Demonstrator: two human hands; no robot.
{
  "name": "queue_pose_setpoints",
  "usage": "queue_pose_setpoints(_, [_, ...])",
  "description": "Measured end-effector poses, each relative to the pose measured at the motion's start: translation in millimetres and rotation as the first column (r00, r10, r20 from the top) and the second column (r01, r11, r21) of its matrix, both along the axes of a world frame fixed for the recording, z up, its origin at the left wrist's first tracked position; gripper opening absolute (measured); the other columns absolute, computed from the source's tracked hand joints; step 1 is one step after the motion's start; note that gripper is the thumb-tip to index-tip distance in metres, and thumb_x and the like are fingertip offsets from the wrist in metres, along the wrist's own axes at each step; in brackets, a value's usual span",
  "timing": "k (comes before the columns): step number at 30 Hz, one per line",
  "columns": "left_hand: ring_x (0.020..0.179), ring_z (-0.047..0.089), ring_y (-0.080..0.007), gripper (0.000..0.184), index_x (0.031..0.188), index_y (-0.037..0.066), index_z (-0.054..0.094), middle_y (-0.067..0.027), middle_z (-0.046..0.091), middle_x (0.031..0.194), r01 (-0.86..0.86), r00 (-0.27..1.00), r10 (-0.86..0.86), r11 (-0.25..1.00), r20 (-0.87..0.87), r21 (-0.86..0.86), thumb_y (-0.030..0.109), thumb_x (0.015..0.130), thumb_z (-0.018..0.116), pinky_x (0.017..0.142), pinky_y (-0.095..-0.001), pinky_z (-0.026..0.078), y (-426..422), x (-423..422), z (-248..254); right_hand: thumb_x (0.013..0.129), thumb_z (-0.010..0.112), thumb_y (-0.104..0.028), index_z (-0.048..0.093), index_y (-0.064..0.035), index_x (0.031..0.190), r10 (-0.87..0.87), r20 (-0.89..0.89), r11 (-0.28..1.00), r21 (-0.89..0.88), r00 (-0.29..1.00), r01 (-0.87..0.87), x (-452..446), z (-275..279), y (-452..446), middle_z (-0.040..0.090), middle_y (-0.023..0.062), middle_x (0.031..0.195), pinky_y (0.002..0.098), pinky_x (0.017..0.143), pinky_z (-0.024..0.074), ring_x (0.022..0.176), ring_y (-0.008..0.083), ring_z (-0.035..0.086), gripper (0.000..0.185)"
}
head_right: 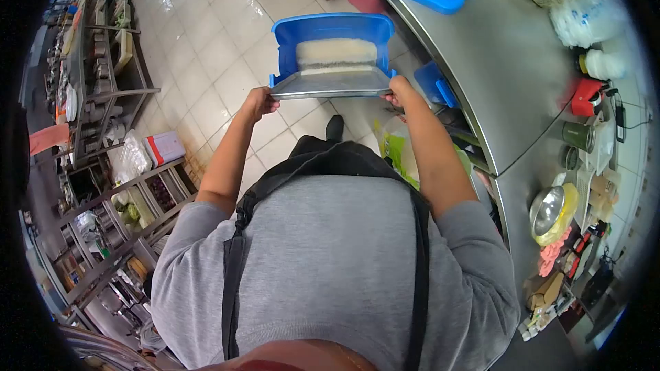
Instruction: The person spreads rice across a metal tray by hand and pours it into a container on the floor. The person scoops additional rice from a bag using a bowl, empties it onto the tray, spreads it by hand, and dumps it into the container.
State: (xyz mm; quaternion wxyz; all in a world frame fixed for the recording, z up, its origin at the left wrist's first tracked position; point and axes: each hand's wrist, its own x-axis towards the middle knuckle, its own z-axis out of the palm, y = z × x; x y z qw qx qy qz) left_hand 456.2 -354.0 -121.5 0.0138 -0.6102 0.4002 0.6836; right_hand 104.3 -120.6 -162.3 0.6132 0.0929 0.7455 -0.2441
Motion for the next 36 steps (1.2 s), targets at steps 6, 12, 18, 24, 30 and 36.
queue_pose_setpoints(6, [0.044, 0.060, -0.0208, 0.027, 0.089, -0.007, 0.062, -0.0126, 0.062, 0.066, 0.152, 0.988, -0.146, 0.969, 0.043, -0.195, 0.014, 0.093, 0.046, 0.038, -0.0335, 0.050, -22, -24, 46, 0.099, 0.044, -0.034, 0.058, -0.0061, 0.083, -0.056, 0.037, 0.998, 0.010, 0.998, 0.055, -12, 29, -17, 0.058, 0.0066, 0.064, 0.0245, 0.037, 0.0284, 0.042, 0.0087, 0.039, 0.035])
queue_pose_setpoints(12, [0.044, 0.061, -0.0219, 0.027, 0.088, -0.007, 0.061, -0.0133, 0.061, 0.065, 0.254, 0.967, -0.244, 0.944, 0.069, -0.209, 0.015, 0.094, 0.045, 0.038, -0.0338, 0.050, -23, -13, 53, 0.094, 0.037, -0.024, 0.050, -0.0066, 0.078, 0.000, 0.020, 0.998, -0.067, 1.000, 0.001, -10, 51, -5, 0.047, 0.0045, 0.061, 0.0252, 0.038, 0.0259, 0.045, 0.0098, 0.038, 0.027])
queue_pose_setpoints(18, [0.050, 0.063, -0.0242, 0.024, 0.094, -0.004, 0.060, -0.0140, 0.062, 0.069, 0.290, 0.957, -0.289, 0.955, 0.023, -0.058, 0.016, 0.095, 0.048, 0.045, -0.0367, 0.053, -22, 15, 64, 0.099, 0.047, -0.033, 0.051, -0.0071, 0.086, -0.163, 0.113, 0.984, -0.061, 0.980, 0.170, 11, 32, 21, 0.045, 0.0052, 0.060, 0.0242, 0.035, 0.0236, 0.041, 0.0124, 0.032, 0.030])
queue_pose_setpoints(24, [0.079, 0.068, -0.0225, 0.028, 0.110, -0.007, 0.061, -0.0136, 0.066, 0.093, 0.370, 0.928, -0.370, 0.929, -0.048, 0.002, 0.008, 0.087, 0.067, 0.068, -0.0360, 0.060, 71, 108, 47, 0.089, 0.067, -0.027, 0.053, 0.0013, 0.126, -0.054, -0.410, 0.923, -0.368, 0.911, -0.111, 98, 56, 90, 0.067, 0.0208, 0.093, 0.0445, 0.053, 0.0536, 0.078, 0.0311, 0.069, 0.049])
queue_pose_setpoints(30, [0.078, 0.064, -0.0139, 0.022, 0.109, 0.003, 0.063, -0.0055, 0.071, 0.090, 0.258, 0.950, -0.277, 0.956, -0.144, -0.142, 0.000, 0.088, 0.064, 0.071, -0.0306, 0.052, 177, 197, -117, 0.088, 0.068, -0.031, 0.052, -0.0002, 0.129, 0.084, -0.724, 0.838, -0.321, 0.685, -0.441, 130, 96, 152, 0.065, 0.0298, 0.109, 0.0510, 0.086, 0.0497, 0.101, 0.0451, 0.063, 0.054])
queue_pose_setpoints(36, [0.075, 0.062, -0.0129, 0.027, 0.117, 0.000, 0.055, -0.0046, 0.066, 0.089, 0.037, 0.937, -0.110, 0.975, -0.331, -0.218, -0.001, 0.092, 0.063, 0.068, -0.0258, 0.051, 224, 118, -24, 0.095, 0.063, -0.034, 0.043, -0.0028, 0.139, -0.167, -0.860, 0.774, -0.417, 0.482, -0.476, 141, 99, 260, 0.065, 0.0307, 0.102, 0.0525, 0.076, 0.0500, 0.088, 0.0471, 0.064, 0.057])
